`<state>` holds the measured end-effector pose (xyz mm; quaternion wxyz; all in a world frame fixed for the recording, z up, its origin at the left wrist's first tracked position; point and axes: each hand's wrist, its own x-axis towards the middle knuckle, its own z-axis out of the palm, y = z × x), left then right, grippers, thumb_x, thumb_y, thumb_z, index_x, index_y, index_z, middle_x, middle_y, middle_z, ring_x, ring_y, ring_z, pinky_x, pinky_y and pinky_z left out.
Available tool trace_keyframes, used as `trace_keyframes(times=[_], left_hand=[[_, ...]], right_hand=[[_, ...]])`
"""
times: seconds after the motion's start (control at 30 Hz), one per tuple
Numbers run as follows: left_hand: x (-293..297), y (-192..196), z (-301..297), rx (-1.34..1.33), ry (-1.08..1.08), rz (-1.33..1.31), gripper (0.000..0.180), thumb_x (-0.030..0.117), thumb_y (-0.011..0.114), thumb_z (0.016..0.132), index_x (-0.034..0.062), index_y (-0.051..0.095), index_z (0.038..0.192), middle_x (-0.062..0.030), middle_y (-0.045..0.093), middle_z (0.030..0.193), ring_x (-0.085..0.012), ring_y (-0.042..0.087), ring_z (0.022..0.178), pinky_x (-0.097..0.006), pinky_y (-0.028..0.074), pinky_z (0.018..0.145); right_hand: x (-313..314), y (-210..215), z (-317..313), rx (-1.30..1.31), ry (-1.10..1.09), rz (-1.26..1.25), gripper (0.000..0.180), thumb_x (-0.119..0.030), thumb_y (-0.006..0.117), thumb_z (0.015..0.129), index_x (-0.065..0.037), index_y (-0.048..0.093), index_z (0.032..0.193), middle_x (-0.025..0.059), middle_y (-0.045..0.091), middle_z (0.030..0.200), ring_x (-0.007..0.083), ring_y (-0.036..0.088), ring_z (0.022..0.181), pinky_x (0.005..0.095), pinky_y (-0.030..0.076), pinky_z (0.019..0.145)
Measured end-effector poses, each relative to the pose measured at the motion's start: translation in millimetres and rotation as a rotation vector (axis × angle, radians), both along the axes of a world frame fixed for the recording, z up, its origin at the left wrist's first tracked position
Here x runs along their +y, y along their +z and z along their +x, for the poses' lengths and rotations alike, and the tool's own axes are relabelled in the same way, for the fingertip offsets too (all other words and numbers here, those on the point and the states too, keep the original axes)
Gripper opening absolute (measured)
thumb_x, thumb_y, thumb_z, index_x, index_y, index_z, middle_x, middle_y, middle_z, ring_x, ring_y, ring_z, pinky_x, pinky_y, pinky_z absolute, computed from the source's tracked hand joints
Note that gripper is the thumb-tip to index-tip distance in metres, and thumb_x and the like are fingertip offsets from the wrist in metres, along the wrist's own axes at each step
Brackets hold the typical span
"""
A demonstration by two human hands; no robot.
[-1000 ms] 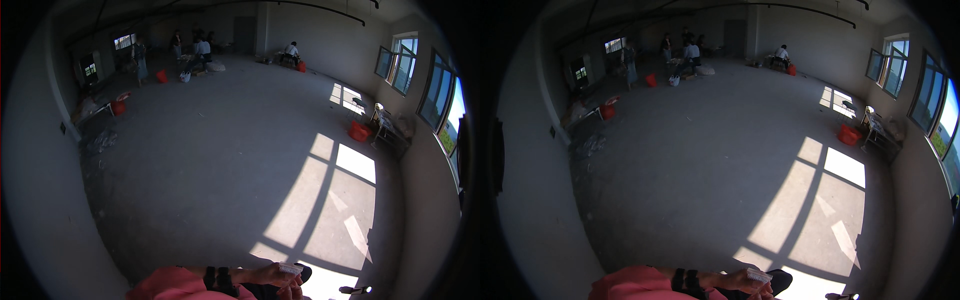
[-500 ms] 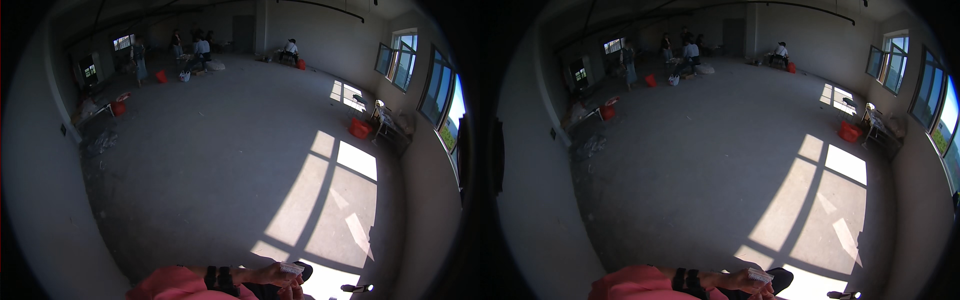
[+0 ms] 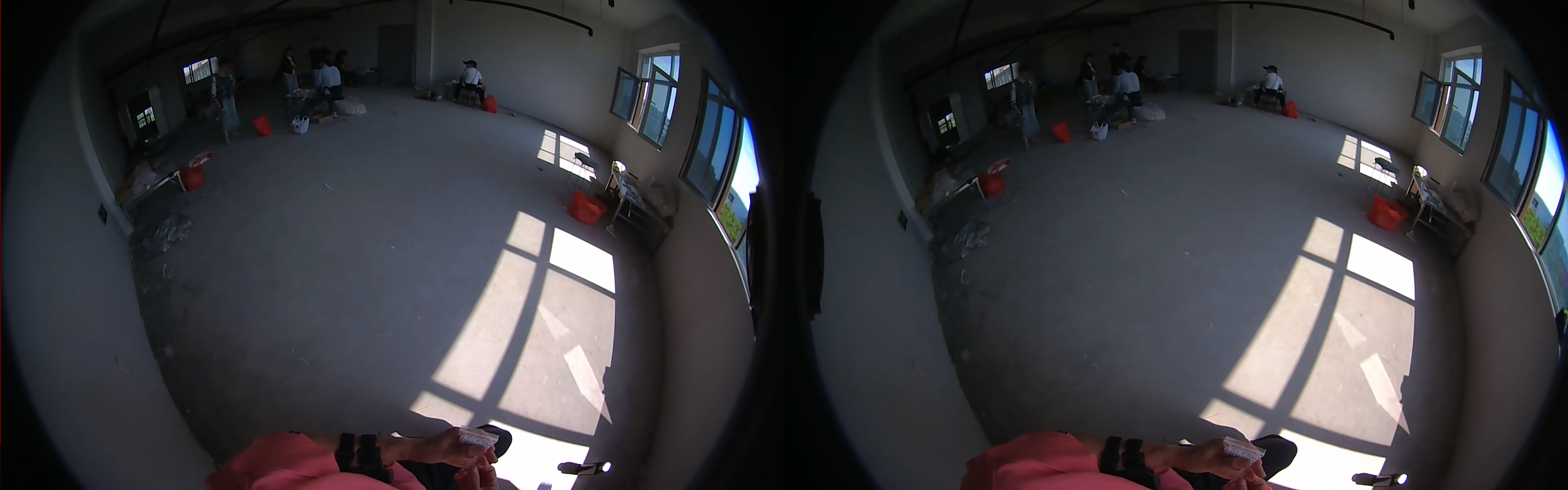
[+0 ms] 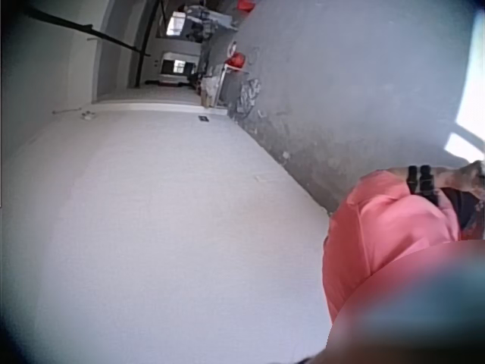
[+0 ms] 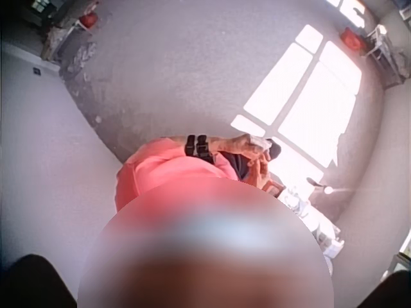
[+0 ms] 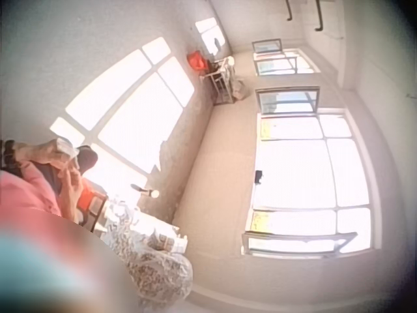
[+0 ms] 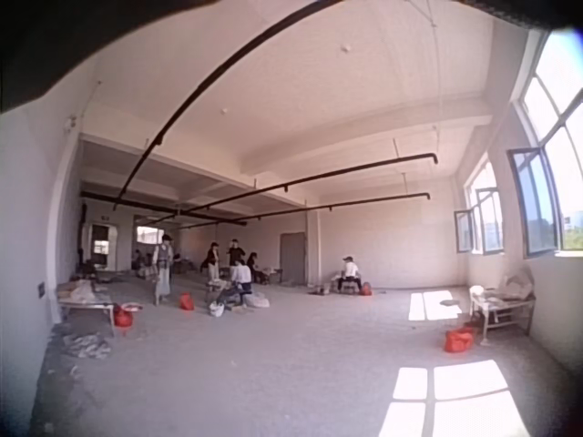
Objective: The person is packaging cotton swabs into small plastic boxes and applying labels.
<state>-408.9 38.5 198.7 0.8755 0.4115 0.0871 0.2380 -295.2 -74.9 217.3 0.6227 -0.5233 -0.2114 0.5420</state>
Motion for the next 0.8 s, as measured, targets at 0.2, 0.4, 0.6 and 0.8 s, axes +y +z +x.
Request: trace_keyframes(times=[0.2, 0.4, 0.6, 0.8], left_hand=[[1.3, 2.2, -1.9, 0.048, 0.019, 0.046, 0.039, 0.036, 0.053, 0.095, -0.0012, 0.059, 0.107, -0.0052, 0.062, 0.091, -0.0108, 0.059, 0.086, -0.025, 0.048, 0.071], [-0.3, 9.4, 0.0, -0.002, -0.006, 0.024, 0.037, 0.034, 0.052, 0.095, -0.0003, 0.059, 0.107, -0.0045, 0.062, 0.091, -0.0101, 0.059, 0.087, -0.025, 0.048, 0.075], [0.1, 6.2, 2.5, -0.006, -0.014, 0.045, 0.036, 0.034, 0.053, 0.095, 0.0003, 0.058, 0.107, -0.0045, 0.062, 0.091, -0.0102, 0.058, 0.088, -0.026, 0.048, 0.075], [-0.1, 3.2, 2.0, 0.025, -0.037, 0.038, 0.036, 0.034, 0.054, 0.094, 0.0003, 0.058, 0.107, -0.0057, 0.061, 0.094, -0.0115, 0.059, 0.09, -0.026, 0.049, 0.072]], right_hand=[[-0.2, -0.8, -0.1, 0.015, 0.009, 0.008, 0.022, -0.007, 0.058, 0.09, 0.001, 0.059, 0.11, 0.0011, 0.057, 0.079, 0.008, 0.05, 0.071, 0.0192, 0.04, 0.067], [-2.5, -2.4, 4.0, 0.014, 0.017, 0.0, 0.025, -0.006, 0.058, 0.09, 0.001, 0.058, 0.114, 0.0017, 0.058, 0.083, 0.0082, 0.05, 0.072, 0.0189, 0.04, 0.067], [-4.7, -2.7, 7.1, -0.019, 0.018, -0.028, 0.02, -0.005, 0.057, 0.09, 0.0, 0.059, 0.109, 0.002, 0.058, 0.083, 0.0083, 0.051, 0.072, 0.0192, 0.041, 0.067], [-5.1, -1.0, 5.8, -0.001, 0.016, -0.005, 0.018, -0.006, 0.057, 0.09, 0.0, 0.06, 0.106, 0.0021, 0.059, 0.082, 0.0085, 0.052, 0.071, 0.0193, 0.041, 0.066]])
